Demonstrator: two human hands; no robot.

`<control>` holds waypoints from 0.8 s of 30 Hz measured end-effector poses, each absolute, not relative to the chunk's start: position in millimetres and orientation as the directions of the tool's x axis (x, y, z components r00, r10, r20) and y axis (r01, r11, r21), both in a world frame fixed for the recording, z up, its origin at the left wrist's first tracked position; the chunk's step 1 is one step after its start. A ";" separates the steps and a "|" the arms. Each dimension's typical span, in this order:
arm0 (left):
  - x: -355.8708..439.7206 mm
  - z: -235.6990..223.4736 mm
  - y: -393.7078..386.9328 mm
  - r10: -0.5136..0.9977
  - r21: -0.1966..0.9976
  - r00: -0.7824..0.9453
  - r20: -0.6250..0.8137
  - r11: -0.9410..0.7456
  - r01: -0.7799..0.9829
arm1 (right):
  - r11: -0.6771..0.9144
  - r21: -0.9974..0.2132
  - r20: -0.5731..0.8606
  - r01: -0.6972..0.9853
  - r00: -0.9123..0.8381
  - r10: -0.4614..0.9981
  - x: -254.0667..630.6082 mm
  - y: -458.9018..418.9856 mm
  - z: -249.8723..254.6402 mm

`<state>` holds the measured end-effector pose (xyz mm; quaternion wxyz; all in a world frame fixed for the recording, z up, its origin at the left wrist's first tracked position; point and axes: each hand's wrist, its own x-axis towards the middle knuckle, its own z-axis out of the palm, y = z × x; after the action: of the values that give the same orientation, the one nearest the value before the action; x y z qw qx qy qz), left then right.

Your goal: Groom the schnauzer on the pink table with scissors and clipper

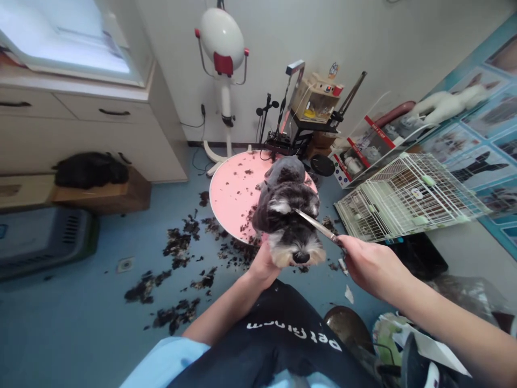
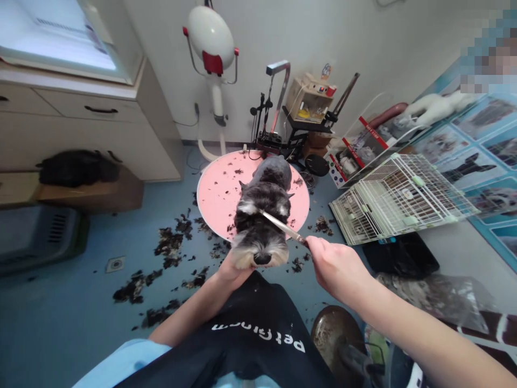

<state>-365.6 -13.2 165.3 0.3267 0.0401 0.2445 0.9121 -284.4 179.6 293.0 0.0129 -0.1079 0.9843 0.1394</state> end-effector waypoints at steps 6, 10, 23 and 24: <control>-364.1 168.5 -11.0 0.618 0.472 -0.782 -0.081 -0.667 -0.576 | 0.893 0.352 -0.056 -0.280 -0.959 -0.278 -288.7 177.8 306.8; -364.1 169.2 -9.9 0.617 0.460 -0.778 -0.117 -0.661 -0.593 | 0.868 0.408 -0.081 -0.282 -0.958 -0.273 -291.9 171.5 315.7; -365.2 174.1 -6.9 0.605 0.409 -0.767 -0.215 -0.658 -0.633 | 0.750 0.594 -0.085 -0.290 -0.950 -0.300 -300.4 154.4 335.9; -365.1 175.3 -7.5 0.605 0.411 -0.766 -0.215 -0.656 -0.633 | 0.745 0.601 -0.086 -0.289 -0.950 -0.299 -300.9 153.9 337.3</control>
<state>-365.1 -7.5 175.3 0.3404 -0.0294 0.2370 0.9094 -300.9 153.9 337.3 -0.0081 -0.1573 0.9341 0.3203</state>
